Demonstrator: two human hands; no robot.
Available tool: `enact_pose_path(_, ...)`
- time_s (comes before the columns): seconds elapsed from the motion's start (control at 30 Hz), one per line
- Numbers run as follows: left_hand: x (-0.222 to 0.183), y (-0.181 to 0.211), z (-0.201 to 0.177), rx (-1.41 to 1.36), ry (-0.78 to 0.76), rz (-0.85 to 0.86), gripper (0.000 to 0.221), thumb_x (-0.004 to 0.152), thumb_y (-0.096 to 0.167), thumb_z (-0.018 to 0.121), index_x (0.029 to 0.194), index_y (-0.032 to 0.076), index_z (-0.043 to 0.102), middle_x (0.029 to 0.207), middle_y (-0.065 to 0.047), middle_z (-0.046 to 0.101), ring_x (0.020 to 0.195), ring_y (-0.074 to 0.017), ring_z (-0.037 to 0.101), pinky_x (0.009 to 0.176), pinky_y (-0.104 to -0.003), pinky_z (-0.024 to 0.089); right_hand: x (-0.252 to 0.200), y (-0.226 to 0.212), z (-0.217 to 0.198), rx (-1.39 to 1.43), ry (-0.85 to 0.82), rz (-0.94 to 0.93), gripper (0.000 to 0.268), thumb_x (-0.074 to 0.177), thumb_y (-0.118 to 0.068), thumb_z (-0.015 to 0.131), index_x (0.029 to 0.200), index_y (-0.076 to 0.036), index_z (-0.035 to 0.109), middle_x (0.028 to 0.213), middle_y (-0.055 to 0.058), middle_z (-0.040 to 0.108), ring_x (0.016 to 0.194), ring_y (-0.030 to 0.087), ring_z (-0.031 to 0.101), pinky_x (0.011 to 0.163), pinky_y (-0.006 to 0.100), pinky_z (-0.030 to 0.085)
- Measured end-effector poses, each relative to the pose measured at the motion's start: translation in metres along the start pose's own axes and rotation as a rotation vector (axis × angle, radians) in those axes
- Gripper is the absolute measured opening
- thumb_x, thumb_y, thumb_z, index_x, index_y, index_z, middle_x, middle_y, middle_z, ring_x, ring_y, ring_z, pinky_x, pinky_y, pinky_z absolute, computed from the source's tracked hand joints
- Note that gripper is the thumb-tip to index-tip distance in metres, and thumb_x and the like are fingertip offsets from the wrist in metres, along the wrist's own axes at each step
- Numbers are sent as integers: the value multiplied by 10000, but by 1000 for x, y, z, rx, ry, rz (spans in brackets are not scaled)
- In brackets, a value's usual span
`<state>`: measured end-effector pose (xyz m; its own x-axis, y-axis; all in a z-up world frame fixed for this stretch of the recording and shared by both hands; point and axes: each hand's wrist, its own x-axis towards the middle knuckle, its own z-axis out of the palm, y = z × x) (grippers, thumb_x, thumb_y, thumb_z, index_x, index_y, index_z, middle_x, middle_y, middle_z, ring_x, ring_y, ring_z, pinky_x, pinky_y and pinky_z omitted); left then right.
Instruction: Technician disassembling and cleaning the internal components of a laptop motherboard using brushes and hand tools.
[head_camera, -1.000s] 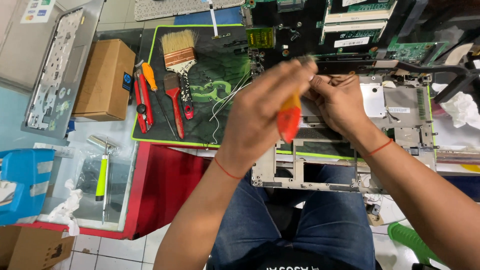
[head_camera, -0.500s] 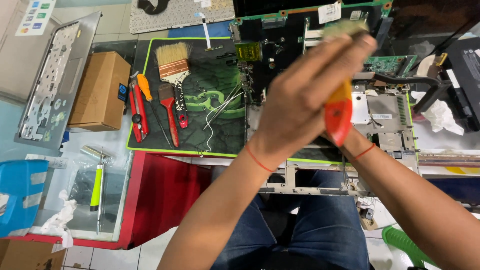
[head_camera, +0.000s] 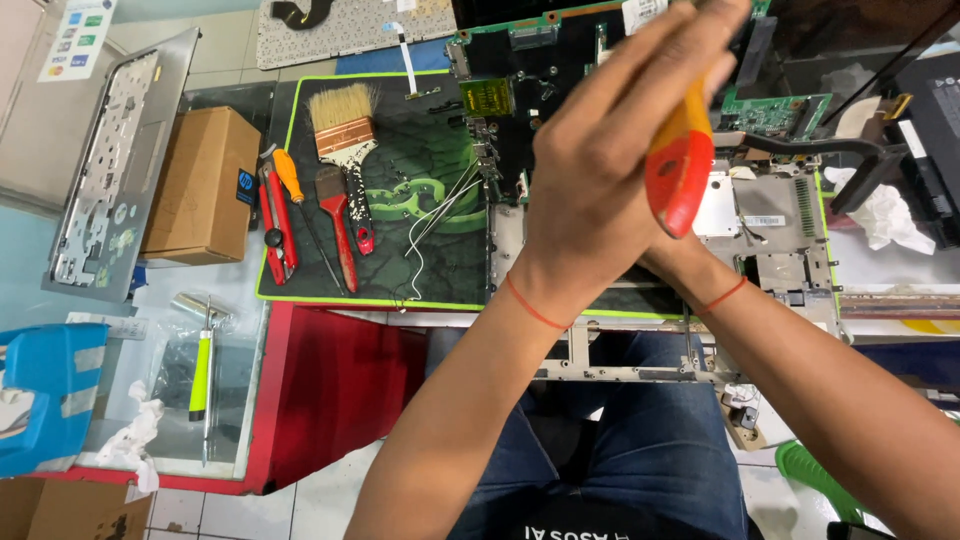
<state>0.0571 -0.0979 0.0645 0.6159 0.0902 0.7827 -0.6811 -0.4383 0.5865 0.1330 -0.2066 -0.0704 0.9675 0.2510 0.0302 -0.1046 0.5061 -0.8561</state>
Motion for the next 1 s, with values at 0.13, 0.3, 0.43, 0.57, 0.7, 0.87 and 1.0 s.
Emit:
enact_pose_path(0.13, -8, -2, 13, 276, -258, 33, 478, 1273, -59, 720, 1656, 197, 596, 1673, -5, 751, 1623, -222, 775, 1441, -383, 705, -3, -6, 7, -2, -2, -11, 255, 1059, 5, 793, 818, -23, 716, 834, 30, 716, 843, 130, 705, 864, 317, 709)
enact_pose_path(0.3, -28, -5, 41, 395, -171, 143, 643, 1266, -225, 700, 1732, 152, 467, 1716, -80, 751, 1614, -309, 825, 1561, -418, 699, -5, -3, 24, -10, -31, 0, 309, 1066, -1, 793, 773, -34, 700, 799, 12, 692, 809, 111, 682, 826, 302, 700)
enact_pose_path(0.43, -56, -15, 15, 193, -177, -4, 614, 1132, -88, 702, 1677, 149, 547, 1721, -98, 679, 1655, -319, 733, 1517, -450, 647, -5, -1, 34, -24, -62, 15, 353, 1072, -5, 792, 737, -43, 688, 770, -3, 672, 781, 96, 664, 796, 289, 692)
enact_pose_path(0.57, -65, -33, -54, 163, 10, -37, 437, 1154, -117, 756, 1534, 79, 665, 1556, -106, 743, 1475, -296, 771, 1386, -377, 630, -9, -1, 28, -47, -51, 25, 397, 1078, -9, 792, 701, -52, 675, 742, -18, 653, 754, 81, 645, 765, 277, 684)
enact_pose_path(0.7, -60, -40, -96, 295, 225, -33, 262, 1142, -65, 777, 1386, -4, 704, 1376, -189, 800, 1293, -330, 840, 1171, -407, 741, -13, -12, 38, -127, -85, 55, 195, 1041, -83, 798, 1066, 110, 796, 1193, 317, 823, 1147, 371, 875, 1081, 354, 776)
enact_pose_path(0.87, -99, -32, -83, 439, -133, -165, 328, 1104, -43, 730, 1424, 31, 735, 1441, -174, 775, 1326, -343, 779, 1181, -440, 646, -10, -8, 32, -49, -76, 34, 130, 1051, -61, 803, 1014, 64, 806, 1061, 227, 841, 1220, 418, 865, 1139, 424, 776)
enact_pose_path(1.0, -91, -30, -85, 270, 72, -159, 245, 1114, -53, 758, 1356, -39, 722, 1327, -189, 813, 1194, -312, 846, 1103, -381, 719, -12, -10, 32, -70, -100, 43, 146, 1058, -69, 803, 962, 40, 797, 1049, 218, 838, 1234, 421, 867, 1133, 404, 780)
